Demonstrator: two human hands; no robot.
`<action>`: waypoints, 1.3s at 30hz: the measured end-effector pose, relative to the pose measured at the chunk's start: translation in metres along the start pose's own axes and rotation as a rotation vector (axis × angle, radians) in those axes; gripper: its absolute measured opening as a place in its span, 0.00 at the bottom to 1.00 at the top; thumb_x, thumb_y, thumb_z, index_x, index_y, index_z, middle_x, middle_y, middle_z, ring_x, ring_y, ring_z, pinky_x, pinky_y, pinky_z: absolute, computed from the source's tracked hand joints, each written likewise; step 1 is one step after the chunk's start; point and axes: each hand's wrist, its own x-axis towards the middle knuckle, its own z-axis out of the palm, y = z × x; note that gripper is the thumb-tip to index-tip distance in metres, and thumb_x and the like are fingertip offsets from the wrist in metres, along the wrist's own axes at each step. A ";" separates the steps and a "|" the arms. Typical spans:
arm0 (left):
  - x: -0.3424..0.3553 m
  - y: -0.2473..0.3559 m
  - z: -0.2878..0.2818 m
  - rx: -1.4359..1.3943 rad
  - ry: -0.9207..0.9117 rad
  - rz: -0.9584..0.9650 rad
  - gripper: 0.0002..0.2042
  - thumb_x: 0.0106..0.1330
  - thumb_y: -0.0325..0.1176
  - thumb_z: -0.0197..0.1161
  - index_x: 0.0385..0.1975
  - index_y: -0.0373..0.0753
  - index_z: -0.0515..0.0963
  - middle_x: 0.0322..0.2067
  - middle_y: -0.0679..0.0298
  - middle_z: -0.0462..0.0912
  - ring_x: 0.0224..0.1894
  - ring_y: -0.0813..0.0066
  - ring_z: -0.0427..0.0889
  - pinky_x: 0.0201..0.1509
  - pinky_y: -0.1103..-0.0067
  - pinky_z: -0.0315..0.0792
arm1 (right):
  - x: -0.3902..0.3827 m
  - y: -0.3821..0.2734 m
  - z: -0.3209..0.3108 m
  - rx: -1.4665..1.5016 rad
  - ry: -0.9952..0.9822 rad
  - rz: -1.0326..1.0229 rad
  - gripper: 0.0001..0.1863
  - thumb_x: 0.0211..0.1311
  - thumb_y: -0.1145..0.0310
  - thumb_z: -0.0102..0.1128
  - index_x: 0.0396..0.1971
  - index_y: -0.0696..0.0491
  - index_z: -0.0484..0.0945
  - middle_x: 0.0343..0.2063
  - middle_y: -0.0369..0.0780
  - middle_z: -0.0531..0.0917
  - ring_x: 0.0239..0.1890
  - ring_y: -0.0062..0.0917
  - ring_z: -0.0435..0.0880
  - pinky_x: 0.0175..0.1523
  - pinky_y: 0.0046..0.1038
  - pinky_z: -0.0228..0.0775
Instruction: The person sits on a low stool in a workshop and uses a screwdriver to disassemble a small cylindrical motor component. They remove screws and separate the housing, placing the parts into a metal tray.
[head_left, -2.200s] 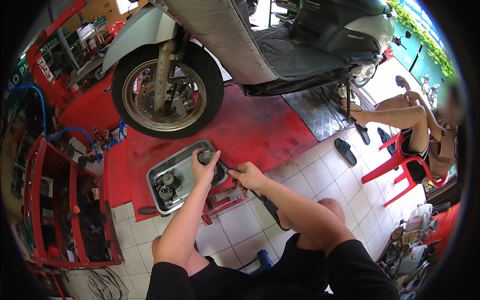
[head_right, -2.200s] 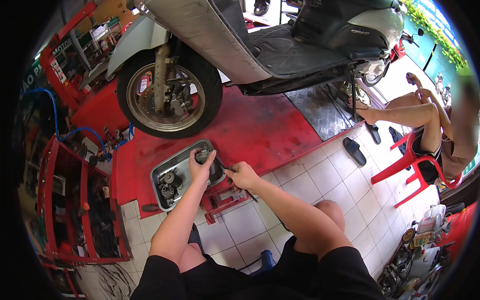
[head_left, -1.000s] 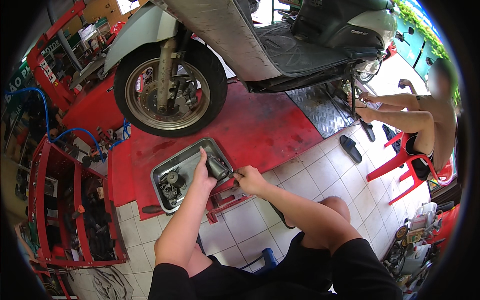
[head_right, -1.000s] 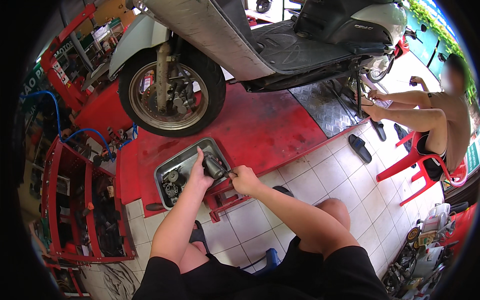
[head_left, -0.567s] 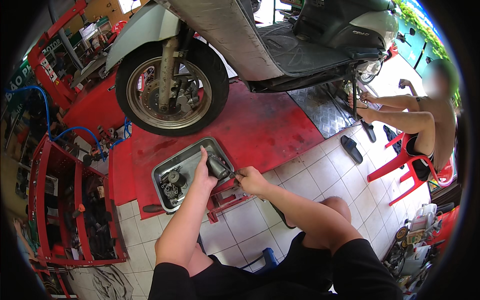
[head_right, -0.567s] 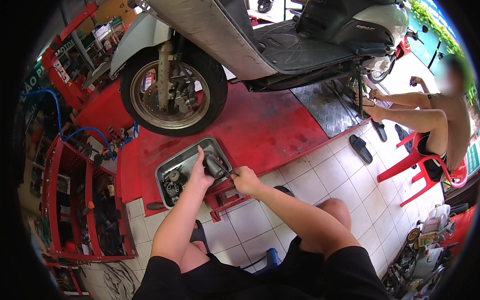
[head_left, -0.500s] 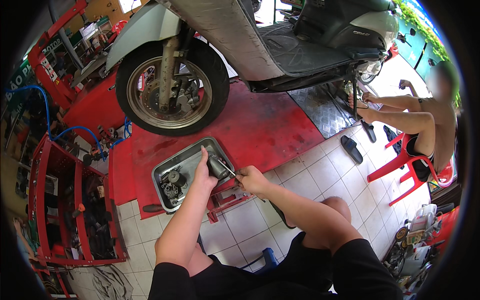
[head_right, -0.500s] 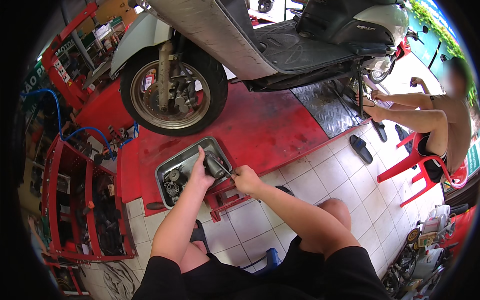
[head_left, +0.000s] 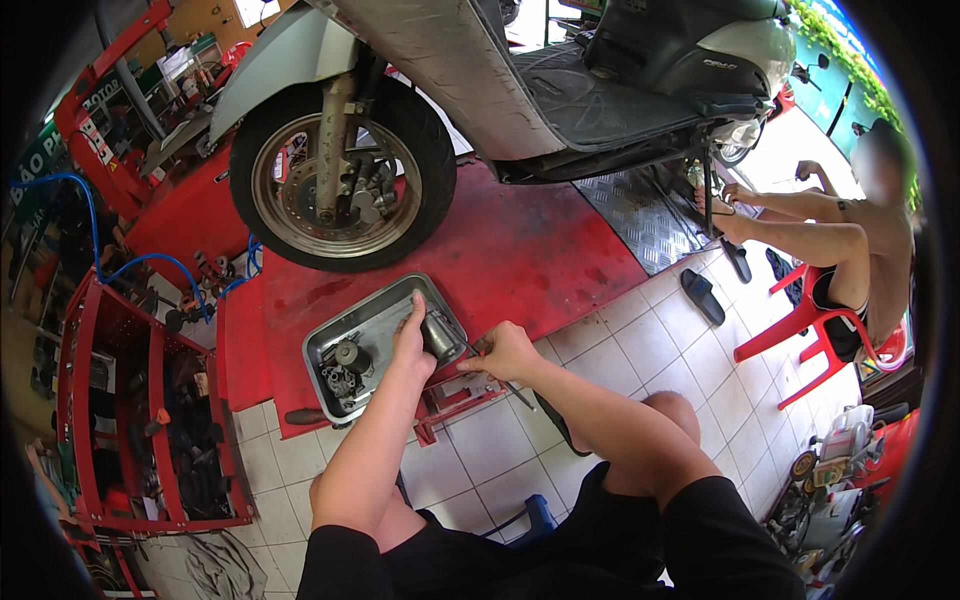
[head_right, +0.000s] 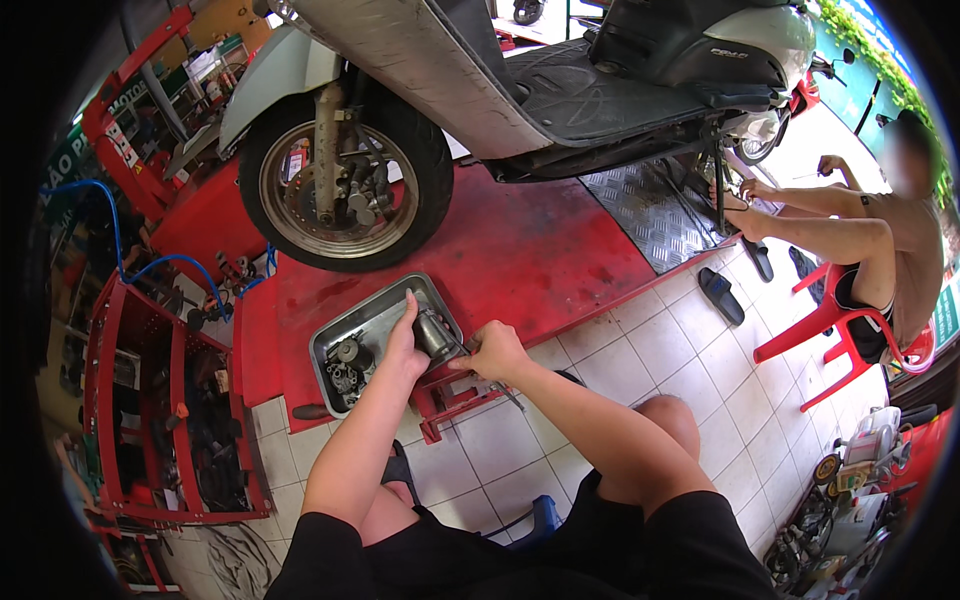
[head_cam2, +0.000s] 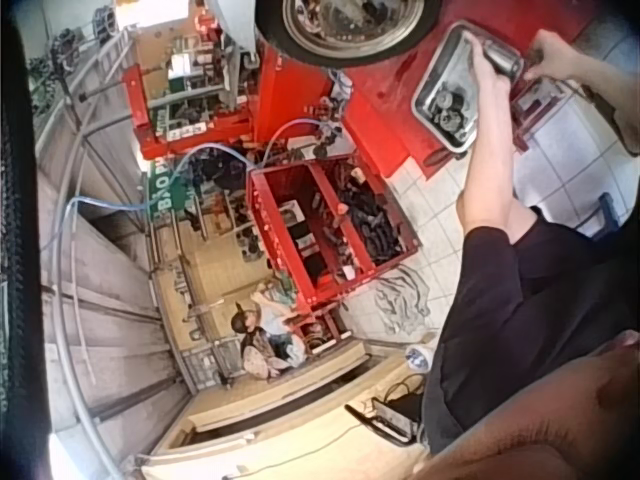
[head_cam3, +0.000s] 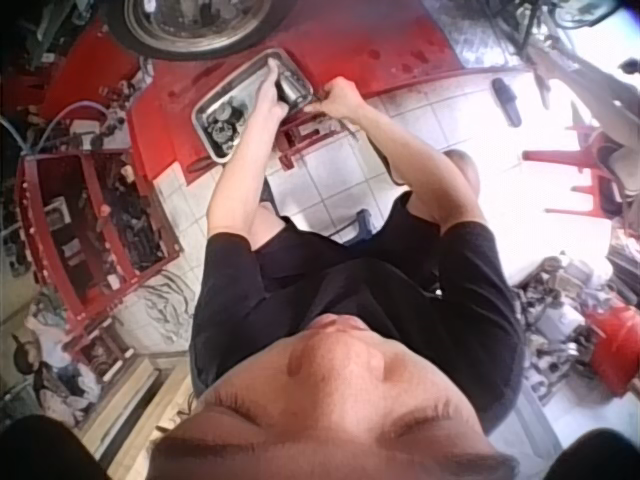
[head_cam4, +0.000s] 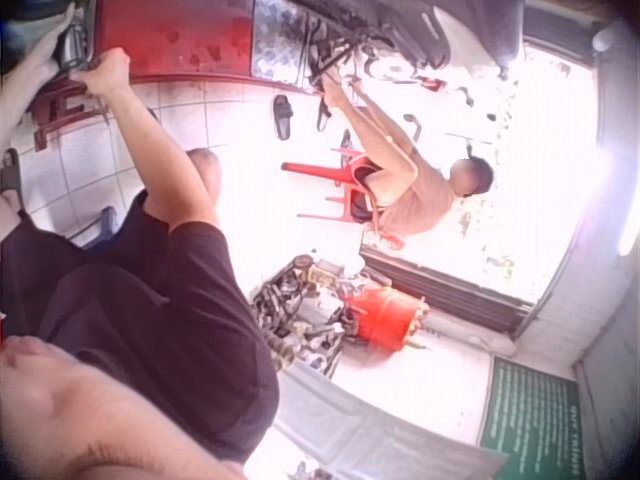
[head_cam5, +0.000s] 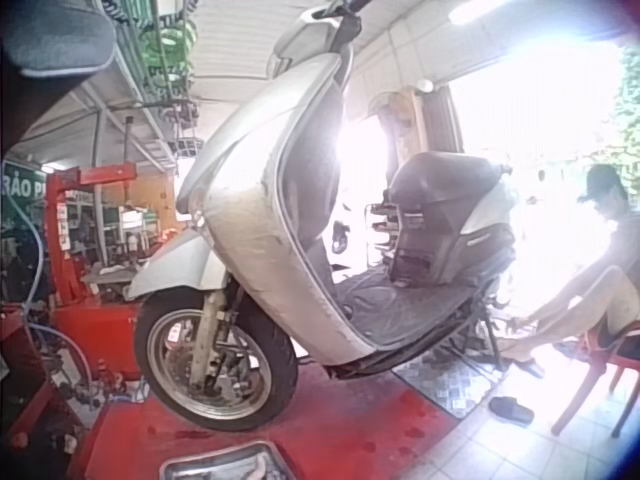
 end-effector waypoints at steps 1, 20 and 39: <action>-0.001 0.000 0.001 0.001 0.001 0.002 0.27 0.55 0.53 0.73 0.42 0.41 0.69 0.40 0.64 0.78 0.41 0.68 0.80 0.48 0.63 0.78 | 0.001 0.000 0.001 0.045 0.007 0.012 0.22 0.48 0.65 0.76 0.39 0.66 0.82 0.27 0.46 0.86 0.23 0.24 0.87 0.30 0.28 0.79; -0.015 -0.002 0.014 0.255 0.209 0.264 0.38 0.50 0.53 0.78 0.53 0.35 0.68 0.45 0.58 0.78 0.47 0.71 0.77 0.52 0.70 0.74 | 0.004 0.003 0.010 -0.111 0.059 -0.099 0.31 0.30 0.62 0.84 0.39 0.61 0.84 0.27 0.47 0.86 0.36 0.34 0.88 0.45 0.31 0.79; -0.031 0.019 0.010 0.258 0.335 0.373 0.32 0.52 0.48 0.79 0.47 0.36 0.69 0.44 0.60 0.79 0.46 0.70 0.78 0.53 0.71 0.73 | 0.015 0.013 0.007 -0.181 0.073 -0.050 0.20 0.54 0.59 0.70 0.39 0.60 0.84 0.33 0.51 0.86 0.42 0.42 0.86 0.51 0.37 0.77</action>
